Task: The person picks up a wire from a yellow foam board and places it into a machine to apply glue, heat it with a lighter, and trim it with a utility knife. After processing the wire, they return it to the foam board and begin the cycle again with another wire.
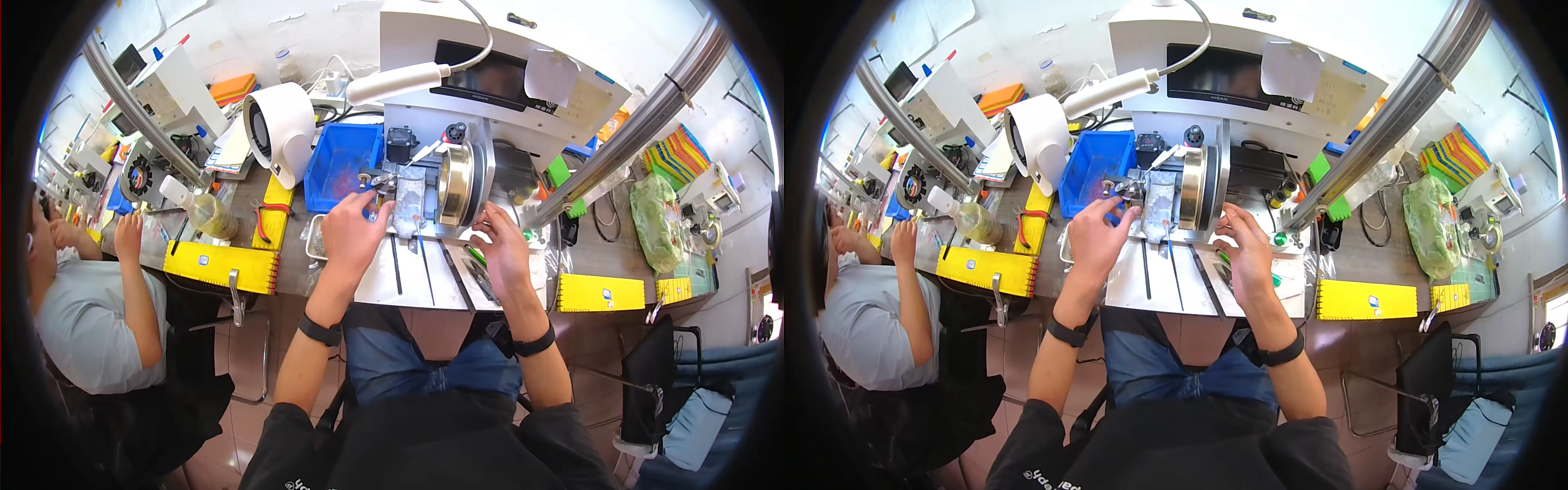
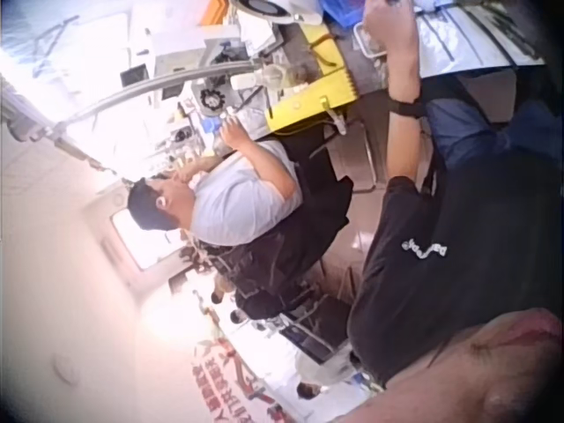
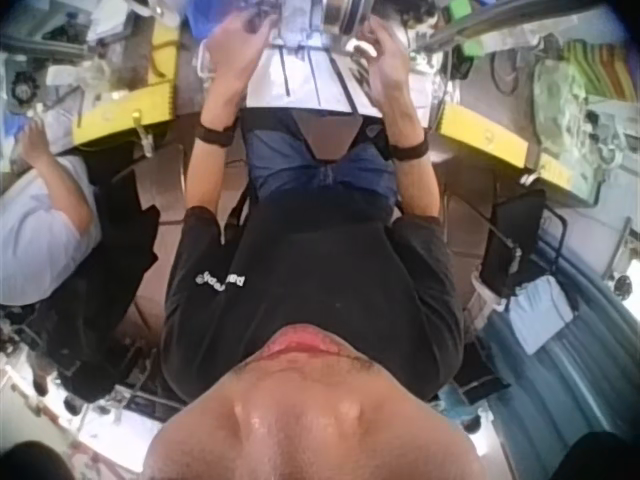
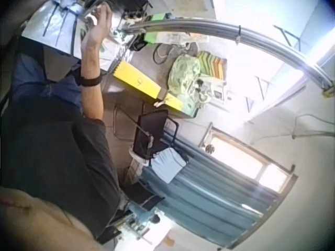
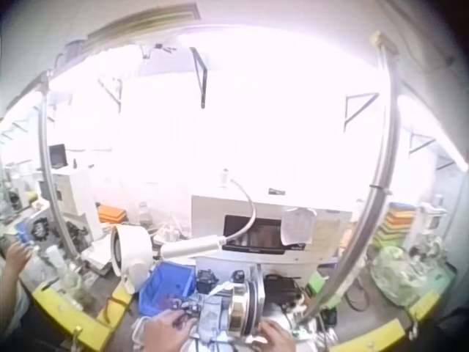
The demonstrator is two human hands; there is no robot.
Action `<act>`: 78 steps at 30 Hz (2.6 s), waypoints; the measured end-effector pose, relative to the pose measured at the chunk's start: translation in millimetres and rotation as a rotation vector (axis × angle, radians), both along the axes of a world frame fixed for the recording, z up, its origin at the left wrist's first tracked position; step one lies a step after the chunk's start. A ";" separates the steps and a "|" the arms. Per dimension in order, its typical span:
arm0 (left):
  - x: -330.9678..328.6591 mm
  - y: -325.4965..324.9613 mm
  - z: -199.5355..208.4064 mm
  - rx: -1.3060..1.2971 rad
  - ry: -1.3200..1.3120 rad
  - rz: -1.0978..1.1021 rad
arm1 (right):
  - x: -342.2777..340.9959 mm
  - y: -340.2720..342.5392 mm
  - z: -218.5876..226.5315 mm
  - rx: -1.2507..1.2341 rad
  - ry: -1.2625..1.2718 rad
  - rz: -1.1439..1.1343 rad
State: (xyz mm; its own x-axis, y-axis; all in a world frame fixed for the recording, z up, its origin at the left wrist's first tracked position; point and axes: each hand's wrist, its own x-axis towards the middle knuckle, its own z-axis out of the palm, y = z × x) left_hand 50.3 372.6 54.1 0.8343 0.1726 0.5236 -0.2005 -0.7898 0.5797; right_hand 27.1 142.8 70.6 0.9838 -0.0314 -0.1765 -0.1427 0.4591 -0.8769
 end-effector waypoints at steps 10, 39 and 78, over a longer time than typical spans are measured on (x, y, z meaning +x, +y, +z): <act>8.5 -6.6 1.2 0.212 0.080 0.066 | -54.0 49.0 24.4 -0.045 -0.029 0.103; 19.0 0.0 -5.5 0.029 0.090 -0.102 | 44.0 135.8 -1.9 0.140 -0.062 -0.145; -91.0 27.7 8.9 -0.314 0.079 -0.174 | -86.3 139.0 84.5 -0.141 -0.034 0.568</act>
